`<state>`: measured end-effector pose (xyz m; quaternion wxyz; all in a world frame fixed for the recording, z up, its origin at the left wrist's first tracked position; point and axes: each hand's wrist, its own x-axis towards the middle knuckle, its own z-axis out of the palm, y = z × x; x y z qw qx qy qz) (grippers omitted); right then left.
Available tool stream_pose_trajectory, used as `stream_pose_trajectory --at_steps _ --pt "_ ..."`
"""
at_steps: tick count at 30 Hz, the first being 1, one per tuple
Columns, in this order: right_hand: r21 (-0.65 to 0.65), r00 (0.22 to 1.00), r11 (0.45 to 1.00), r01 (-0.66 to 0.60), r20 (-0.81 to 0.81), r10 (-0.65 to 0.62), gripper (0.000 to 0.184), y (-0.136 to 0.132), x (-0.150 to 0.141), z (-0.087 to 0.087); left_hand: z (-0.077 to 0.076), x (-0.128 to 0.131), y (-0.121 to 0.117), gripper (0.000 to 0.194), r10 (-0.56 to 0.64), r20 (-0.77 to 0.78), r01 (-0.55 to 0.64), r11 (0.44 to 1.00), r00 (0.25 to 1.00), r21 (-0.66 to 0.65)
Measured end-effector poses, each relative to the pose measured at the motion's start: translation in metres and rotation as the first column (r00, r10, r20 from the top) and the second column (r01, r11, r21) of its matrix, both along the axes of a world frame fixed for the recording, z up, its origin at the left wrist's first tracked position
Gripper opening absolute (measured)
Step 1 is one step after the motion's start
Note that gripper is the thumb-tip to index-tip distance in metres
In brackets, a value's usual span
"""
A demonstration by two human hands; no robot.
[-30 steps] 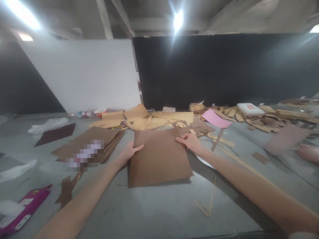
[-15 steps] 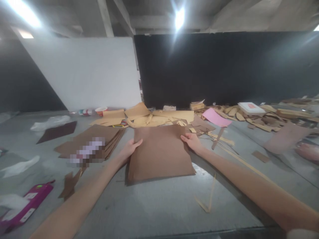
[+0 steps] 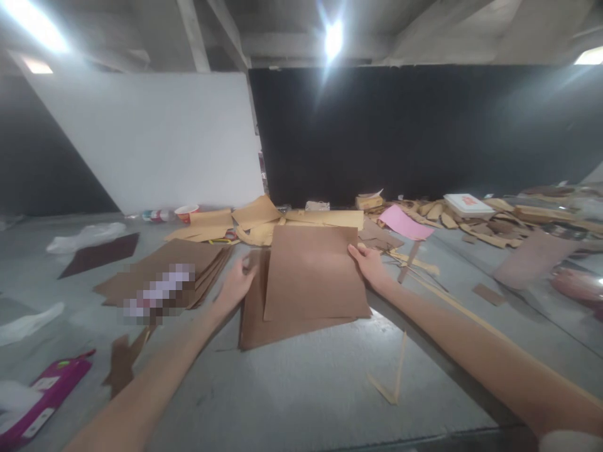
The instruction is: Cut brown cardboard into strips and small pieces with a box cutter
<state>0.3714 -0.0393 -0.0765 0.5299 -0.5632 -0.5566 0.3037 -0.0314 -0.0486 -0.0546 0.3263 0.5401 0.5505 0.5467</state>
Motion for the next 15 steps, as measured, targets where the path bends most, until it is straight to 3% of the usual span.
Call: stream_pose_trajectory --at_steps 2,3,5,7,9,13,15 --pt "-0.044 0.998 0.997 -0.059 -0.036 0.057 0.060 -0.004 -0.006 0.002 0.004 0.002 -0.003 0.040 0.123 -0.128 -0.106 0.985 0.984 0.135" --pt "-0.059 0.996 0.995 -0.076 -0.044 0.074 0.060 -0.006 -0.010 0.003 0.007 0.005 -0.006 0.036 0.125 -0.147 -0.099 0.980 0.981 0.172" --pt "-0.076 0.995 0.993 -0.094 -0.047 0.091 0.061 -0.010 -0.016 0.004 0.011 0.013 -0.013 0.029 -0.030 -0.084 0.039 0.994 0.996 0.106" --pt "-0.084 0.992 0.990 -0.111 -0.062 0.106 0.061 -0.013 -0.022 0.005 0.012 0.023 -0.021 0.036 -0.240 0.061 0.243 0.969 0.969 -0.045" --pt "-0.081 0.985 0.986 -0.143 -0.105 0.135 0.060 -0.016 -0.027 0.007 0.010 0.030 -0.027 0.044 -0.304 0.156 0.326 0.934 0.940 -0.149" --pt "-0.045 0.950 0.970 -0.238 -0.218 0.222 0.063 -0.019 -0.031 0.009 0.007 0.026 -0.025 0.054 -0.199 0.166 0.225 0.962 0.966 -0.153" --pt "-0.047 0.963 0.970 -0.240 -0.137 0.231 0.062 -0.017 -0.030 0.007 0.008 0.015 -0.015 0.059 -0.131 0.264 0.157 0.984 0.956 -0.080"
